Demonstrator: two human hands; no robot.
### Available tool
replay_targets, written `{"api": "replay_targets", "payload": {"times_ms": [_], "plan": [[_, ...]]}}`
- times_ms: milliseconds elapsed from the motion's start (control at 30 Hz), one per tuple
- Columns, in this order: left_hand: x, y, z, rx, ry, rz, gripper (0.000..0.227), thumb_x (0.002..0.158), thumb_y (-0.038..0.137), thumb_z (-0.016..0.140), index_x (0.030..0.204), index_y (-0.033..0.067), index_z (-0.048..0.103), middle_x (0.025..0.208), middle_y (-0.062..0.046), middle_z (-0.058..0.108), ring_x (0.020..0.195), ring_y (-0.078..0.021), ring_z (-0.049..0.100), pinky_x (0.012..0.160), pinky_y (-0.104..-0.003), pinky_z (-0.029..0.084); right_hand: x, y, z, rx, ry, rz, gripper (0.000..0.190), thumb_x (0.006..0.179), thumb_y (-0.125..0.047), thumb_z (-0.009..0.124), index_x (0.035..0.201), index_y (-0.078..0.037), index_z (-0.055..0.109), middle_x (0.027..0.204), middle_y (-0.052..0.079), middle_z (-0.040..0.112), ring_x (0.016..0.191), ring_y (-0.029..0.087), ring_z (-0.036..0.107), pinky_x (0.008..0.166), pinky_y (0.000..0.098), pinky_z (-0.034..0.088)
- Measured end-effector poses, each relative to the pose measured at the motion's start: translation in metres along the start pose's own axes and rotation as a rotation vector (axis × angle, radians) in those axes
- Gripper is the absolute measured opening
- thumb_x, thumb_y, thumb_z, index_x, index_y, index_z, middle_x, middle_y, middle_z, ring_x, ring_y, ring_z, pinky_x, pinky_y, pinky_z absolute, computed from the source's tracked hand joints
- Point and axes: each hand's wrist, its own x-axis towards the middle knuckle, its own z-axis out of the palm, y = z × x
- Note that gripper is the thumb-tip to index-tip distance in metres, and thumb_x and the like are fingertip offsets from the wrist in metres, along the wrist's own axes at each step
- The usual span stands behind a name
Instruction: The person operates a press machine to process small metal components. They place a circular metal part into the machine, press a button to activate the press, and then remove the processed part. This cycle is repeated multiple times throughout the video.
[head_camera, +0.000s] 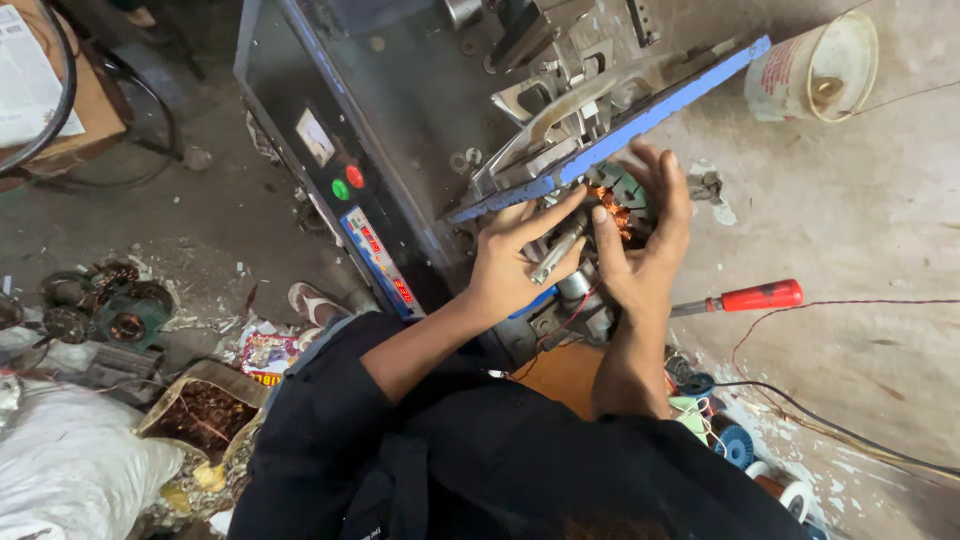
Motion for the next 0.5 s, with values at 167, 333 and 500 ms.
{"api": "replay_targets", "payload": {"times_ms": [167,333,500], "plan": [[-0.003,-0.005,-0.001,-0.069,-0.044,-0.068,0.055,0.087,0.003,0.08,0.139,0.0097,0.065,0.123,-0.012,0.072,0.11,-0.0226,0.073,0.099,-0.034,0.057,0.012,0.0,-0.005,-0.153,-0.054,-0.141,0.045,0.097,0.003,0.076,0.139,-0.004,0.061,0.129,0.02,0.069,0.114,0.028,0.07,0.103,0.0344,0.056],[-0.005,-0.011,0.002,-0.029,-0.06,-0.089,0.058,0.085,0.005,0.083,0.14,0.0111,0.063,0.117,-0.011,0.072,0.106,-0.0231,0.071,0.098,-0.034,0.056,0.013,-0.004,0.002,-0.211,0.009,-0.036,0.023,0.09,0.0,0.087,0.112,-0.003,0.079,0.121,0.021,0.072,0.1,0.024,0.075,0.087,0.0311,0.06],[-0.006,-0.003,-0.007,-0.081,-0.099,-0.105,0.068,0.089,0.003,0.074,0.152,0.0122,0.051,0.143,-0.014,0.063,0.135,-0.027,0.062,0.116,-0.037,0.049,0.009,-0.002,-0.004,-0.162,0.077,-0.027,0.021,0.089,0.002,0.087,0.108,-0.004,0.08,0.117,0.018,0.073,0.099,0.022,0.074,0.085,0.0286,0.058]]}}
